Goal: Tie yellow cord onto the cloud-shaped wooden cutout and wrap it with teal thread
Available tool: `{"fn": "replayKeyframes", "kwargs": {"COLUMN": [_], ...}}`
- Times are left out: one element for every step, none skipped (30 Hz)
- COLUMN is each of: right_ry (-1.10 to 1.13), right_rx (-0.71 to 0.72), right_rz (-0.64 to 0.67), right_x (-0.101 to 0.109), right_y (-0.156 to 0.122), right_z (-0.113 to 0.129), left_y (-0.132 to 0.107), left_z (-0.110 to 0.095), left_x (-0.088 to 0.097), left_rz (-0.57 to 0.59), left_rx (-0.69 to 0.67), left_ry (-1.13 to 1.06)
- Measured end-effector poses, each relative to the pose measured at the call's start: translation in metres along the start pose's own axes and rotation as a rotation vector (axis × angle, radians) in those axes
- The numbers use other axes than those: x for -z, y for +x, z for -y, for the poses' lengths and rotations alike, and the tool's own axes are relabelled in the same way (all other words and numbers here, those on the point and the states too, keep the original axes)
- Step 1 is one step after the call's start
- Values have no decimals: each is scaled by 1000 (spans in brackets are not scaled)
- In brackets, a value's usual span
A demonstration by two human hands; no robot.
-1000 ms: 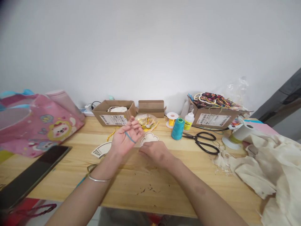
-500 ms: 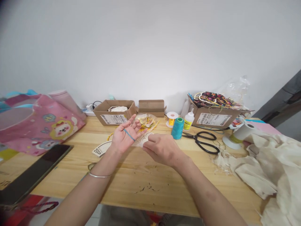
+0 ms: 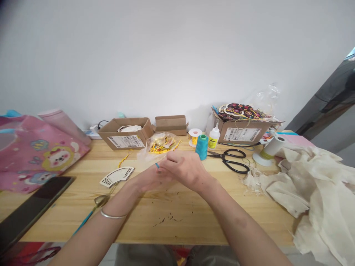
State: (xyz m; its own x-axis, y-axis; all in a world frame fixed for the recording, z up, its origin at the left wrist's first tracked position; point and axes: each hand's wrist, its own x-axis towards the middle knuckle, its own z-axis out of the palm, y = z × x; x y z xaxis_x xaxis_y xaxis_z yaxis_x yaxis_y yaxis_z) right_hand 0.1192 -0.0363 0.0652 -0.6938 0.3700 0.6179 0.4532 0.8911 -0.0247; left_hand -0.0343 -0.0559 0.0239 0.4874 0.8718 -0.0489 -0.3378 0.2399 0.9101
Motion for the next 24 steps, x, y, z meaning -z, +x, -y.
{"fn": "replayKeyframes", "kwargs": {"right_ry": [-10,-17,-19,-20,-20,-19,-16,-10,-1,8,19,33,52,75,100,124,143,155,156,152,143,135,130,128], "right_rx": [0,-1,-4,-10,-18,-28,-37,-44,-51,-58,-63,-68,-75,-83,-93,-105,-117,-130,-139,-142,-140,-136,-132,-131], "right_rz": [8,17,24,25,24,21,21,19,16,15,10,6,0,-4,-8,-13,-17,-18,-21,-24,-29,-34,-42,-54], "right_x": [0,-1,-1,-1,-1,-1,-1,-1,0,0,0,1,1,2,2,2,3,3,3,2,1,0,-2,-3], "right_y": [0,-1,-1,-1,0,0,0,1,2,2,2,3,2,2,2,2,1,1,1,1,1,0,0,0], "right_z": [0,0,-1,-1,-1,0,0,0,-1,-1,-3,-4,-7,-9,-12,-14,-16,-18,-19,-19,-19,-19,-18,-18], "left_y": [1,1,2,3,3,4,4,3,3,3,2,2,2,3,3,4,6,7,8,8,8,7,5,3], "left_z": [2,3,5,6,7,8,8,9,9,8,8,7,6,5,3,2,0,-1,-3,-4,-6,-8,-9,-11], "left_x": [0,1,2,2,2,2,1,0,-1,-2,-4,-6,-7,-8,-9,-9,-8,-7,-6,-4,-3,-2,-2,-4], "left_rz": [3,22,44,64,84,104,120,131,137,136,130,121,110,99,83,59,23,-26,-77,-116,-135,-127,-89,-27], "left_rx": [24,50,65,73,84,98,109,115,120,124,127,128,127,123,109,84,46,-1,-49,-82,-94,-80,-40,20], "left_ry": [3,-1,-10,-22,-26,-20,-10,-2,5,12,15,16,12,2,-15,-31,-33,-12,32,88,145,192,224,245]}}
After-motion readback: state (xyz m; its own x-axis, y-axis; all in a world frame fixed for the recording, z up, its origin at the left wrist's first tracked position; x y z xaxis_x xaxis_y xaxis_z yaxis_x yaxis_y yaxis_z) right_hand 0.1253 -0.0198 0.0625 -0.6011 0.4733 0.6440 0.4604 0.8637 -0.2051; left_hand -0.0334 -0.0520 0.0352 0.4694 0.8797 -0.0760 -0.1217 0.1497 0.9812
